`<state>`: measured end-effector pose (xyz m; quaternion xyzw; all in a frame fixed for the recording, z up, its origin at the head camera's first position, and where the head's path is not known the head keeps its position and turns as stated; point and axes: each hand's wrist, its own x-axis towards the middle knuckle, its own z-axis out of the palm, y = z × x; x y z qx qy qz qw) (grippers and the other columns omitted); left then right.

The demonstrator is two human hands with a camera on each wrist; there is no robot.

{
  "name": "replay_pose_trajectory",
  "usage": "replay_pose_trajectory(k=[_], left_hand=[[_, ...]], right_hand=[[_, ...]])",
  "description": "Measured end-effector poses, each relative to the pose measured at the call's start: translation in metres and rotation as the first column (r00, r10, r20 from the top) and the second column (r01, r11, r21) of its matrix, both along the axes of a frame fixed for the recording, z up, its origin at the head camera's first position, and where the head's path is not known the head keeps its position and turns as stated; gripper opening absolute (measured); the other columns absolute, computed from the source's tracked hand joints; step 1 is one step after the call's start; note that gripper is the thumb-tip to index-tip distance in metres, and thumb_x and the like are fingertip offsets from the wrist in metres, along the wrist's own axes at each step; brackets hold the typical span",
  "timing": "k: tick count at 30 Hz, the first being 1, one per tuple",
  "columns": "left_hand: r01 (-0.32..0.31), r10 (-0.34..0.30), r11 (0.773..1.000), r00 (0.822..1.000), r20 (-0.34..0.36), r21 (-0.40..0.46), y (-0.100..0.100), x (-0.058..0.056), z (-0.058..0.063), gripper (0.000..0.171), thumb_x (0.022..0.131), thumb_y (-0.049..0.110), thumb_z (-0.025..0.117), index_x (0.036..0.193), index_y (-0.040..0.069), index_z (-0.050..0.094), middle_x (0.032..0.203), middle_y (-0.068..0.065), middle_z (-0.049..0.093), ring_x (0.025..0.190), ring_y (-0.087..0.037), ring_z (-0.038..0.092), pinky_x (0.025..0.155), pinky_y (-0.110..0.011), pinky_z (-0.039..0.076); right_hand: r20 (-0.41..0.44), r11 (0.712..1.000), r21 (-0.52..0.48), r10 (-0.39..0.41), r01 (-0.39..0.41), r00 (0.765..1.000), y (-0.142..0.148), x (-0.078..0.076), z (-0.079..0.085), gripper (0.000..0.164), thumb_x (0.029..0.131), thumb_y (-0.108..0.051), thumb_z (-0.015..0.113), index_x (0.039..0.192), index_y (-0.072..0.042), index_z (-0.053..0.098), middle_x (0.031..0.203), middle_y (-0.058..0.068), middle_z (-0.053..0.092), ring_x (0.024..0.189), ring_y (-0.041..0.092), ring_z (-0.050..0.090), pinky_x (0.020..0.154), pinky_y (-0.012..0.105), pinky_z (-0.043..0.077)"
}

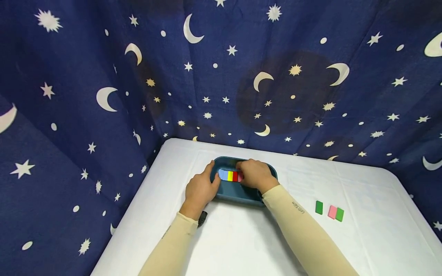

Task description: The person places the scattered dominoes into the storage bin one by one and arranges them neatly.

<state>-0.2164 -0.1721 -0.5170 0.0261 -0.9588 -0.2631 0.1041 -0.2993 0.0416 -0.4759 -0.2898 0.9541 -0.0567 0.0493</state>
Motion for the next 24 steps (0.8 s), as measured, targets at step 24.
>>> replay_pose_trajectory(k=[24], left_hand=[[0.003,-0.003,1.000,1.000,0.010,0.015,0.0003,0.0018,0.0006,0.060,0.105,0.047,0.054,0.161,0.026,0.048,0.051,0.001,0.048,0.043,-0.019,0.049,0.040,-0.037,0.039]], right_hand=[[-0.011,0.999,0.040,0.006,-0.006,1.000,-0.0046,0.0077,0.0019,0.042,0.084,-0.023,0.086,0.124,-0.022,0.076,0.095,-0.006,0.071,0.078,0.016,0.060,0.076,0.042,0.056]])
